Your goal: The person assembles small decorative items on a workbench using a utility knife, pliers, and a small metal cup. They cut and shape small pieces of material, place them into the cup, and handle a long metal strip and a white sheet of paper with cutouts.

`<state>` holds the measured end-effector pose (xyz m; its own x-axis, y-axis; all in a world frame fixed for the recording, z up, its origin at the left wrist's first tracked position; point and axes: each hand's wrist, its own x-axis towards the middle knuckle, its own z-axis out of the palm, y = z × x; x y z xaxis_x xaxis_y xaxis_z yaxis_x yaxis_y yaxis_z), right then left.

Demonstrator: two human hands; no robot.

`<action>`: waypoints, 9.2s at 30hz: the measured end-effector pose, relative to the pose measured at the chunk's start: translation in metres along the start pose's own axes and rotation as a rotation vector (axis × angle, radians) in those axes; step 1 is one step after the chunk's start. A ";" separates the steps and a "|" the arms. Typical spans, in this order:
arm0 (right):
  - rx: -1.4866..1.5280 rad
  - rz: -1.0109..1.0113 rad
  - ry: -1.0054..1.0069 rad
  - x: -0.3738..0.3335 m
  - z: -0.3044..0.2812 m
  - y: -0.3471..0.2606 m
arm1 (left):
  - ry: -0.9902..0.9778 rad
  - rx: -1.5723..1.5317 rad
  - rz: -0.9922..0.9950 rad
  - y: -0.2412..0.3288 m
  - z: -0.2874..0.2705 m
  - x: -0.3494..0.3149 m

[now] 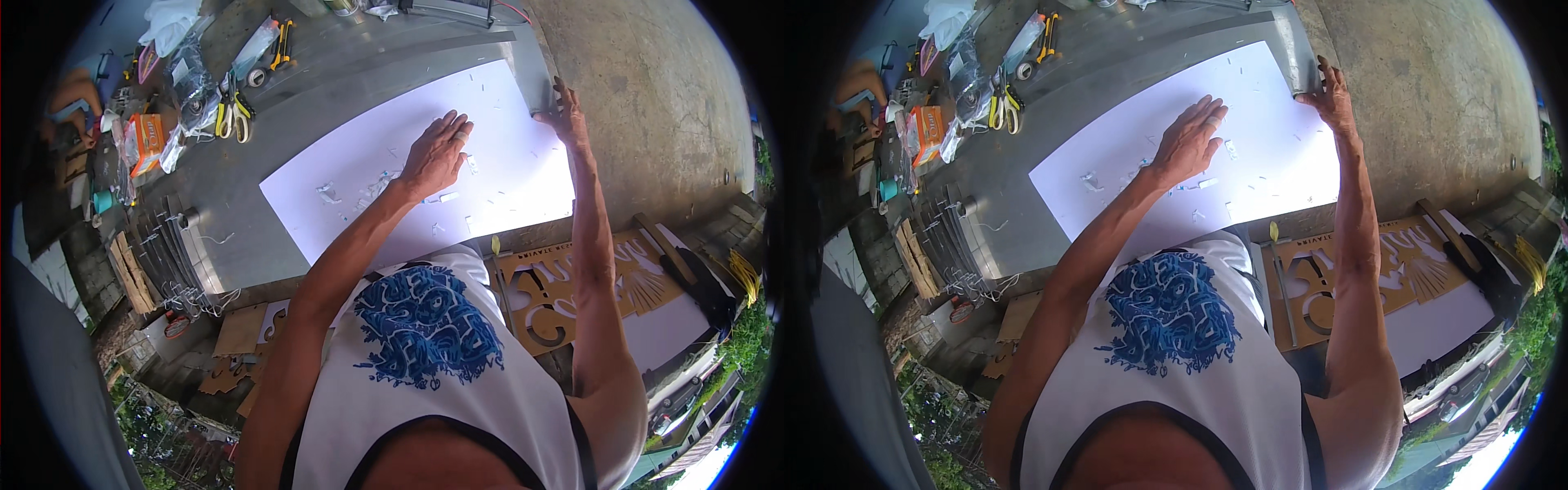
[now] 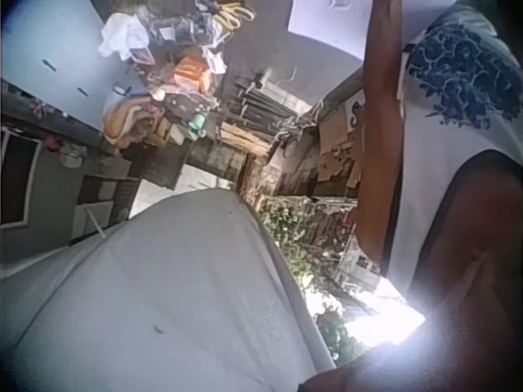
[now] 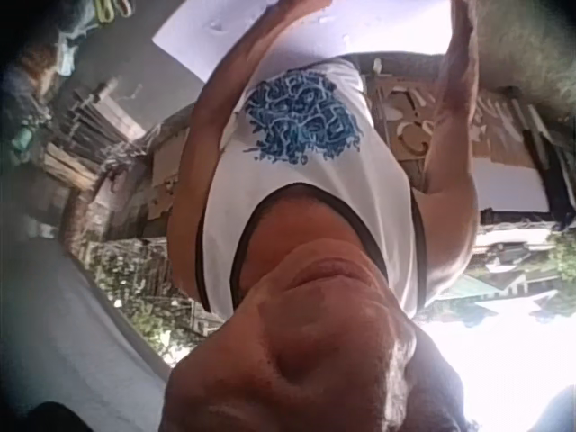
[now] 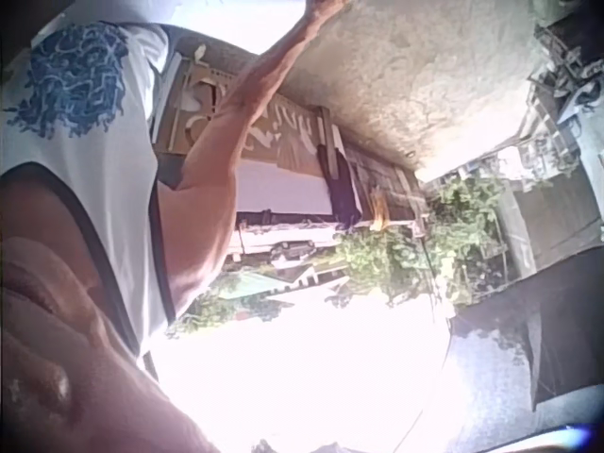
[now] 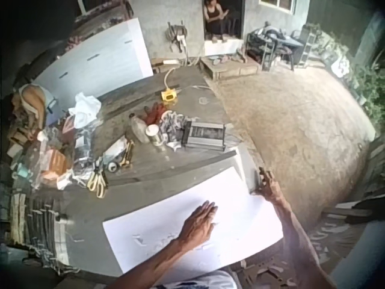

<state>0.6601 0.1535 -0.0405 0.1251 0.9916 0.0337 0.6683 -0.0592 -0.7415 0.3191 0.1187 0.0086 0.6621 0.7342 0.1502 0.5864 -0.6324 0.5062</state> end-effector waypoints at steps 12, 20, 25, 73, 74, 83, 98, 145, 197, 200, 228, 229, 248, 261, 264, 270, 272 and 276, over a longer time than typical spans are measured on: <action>-0.242 -0.116 0.036 0.020 0.022 -0.007 | -0.122 0.088 0.108 -0.008 0.023 0.066; 0.048 0.142 0.073 0.019 0.025 -0.001 | -0.060 0.039 0.156 -0.008 0.045 0.079; -0.106 0.019 0.071 0.018 0.034 0.010 | 0.036 0.159 -0.010 -0.023 0.039 0.106; -0.359 0.187 0.331 -0.143 0.064 -0.063 | -0.113 0.123 0.176 -0.026 0.027 0.083; -0.411 0.185 0.321 -0.149 0.071 -0.059 | -0.134 0.122 0.181 -0.026 0.034 0.085; -0.225 -0.159 -0.026 -0.151 0.099 -0.102 | -0.206 0.166 0.153 -0.012 0.028 0.010; -0.474 -0.547 -0.118 -0.049 0.150 -0.110 | 0.283 0.069 -0.431 -0.012 -0.049 -0.167; -0.534 -0.732 -0.422 -0.242 0.208 -0.169 | -0.231 0.155 0.155 -0.077 -0.029 -0.329; -0.561 -0.868 -0.424 -0.110 0.397 -0.307 | 0.802 -1.676 -1.327 -0.109 0.016 -0.426; -0.537 -0.987 -0.455 -0.097 0.398 -0.306 | 0.953 -1.803 -1.239 -0.100 0.026 -0.424; -0.522 0.005 -0.270 0.008 0.104 0.040 | 1.768 -1.743 -0.899 -0.042 0.071 -0.392; -0.497 0.086 -0.262 0.004 0.102 0.030 | 1.783 -1.738 -0.908 -0.037 0.073 -0.398; 0.918 0.312 -0.405 0.015 -0.090 0.152 | 1.539 -1.720 -0.775 0.063 0.076 -0.250; 0.786 0.398 0.037 -0.069 -0.324 0.326 | 0.909 -2.071 -0.697 0.098 0.157 -0.029; 0.721 0.473 0.173 -0.082 -0.359 0.336 | 0.780 -2.151 -0.761 0.086 0.177 0.013; 0.701 0.477 0.316 -0.092 -0.329 0.389 | 0.663 -2.179 -0.867 0.036 0.201 0.082; 0.635 0.440 0.372 -0.078 -0.324 0.391 | 0.660 -2.173 -0.855 0.028 0.209 0.103; 0.758 0.535 0.388 -0.034 -0.319 0.402 | 0.674 -2.133 -0.839 0.014 0.206 0.151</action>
<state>1.1586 0.0595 -0.1254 0.5926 0.7423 -0.3127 -0.1716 -0.2630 -0.9494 0.5233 0.1692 -0.1363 0.1964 0.8174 -0.5416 -0.8416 0.4240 0.3347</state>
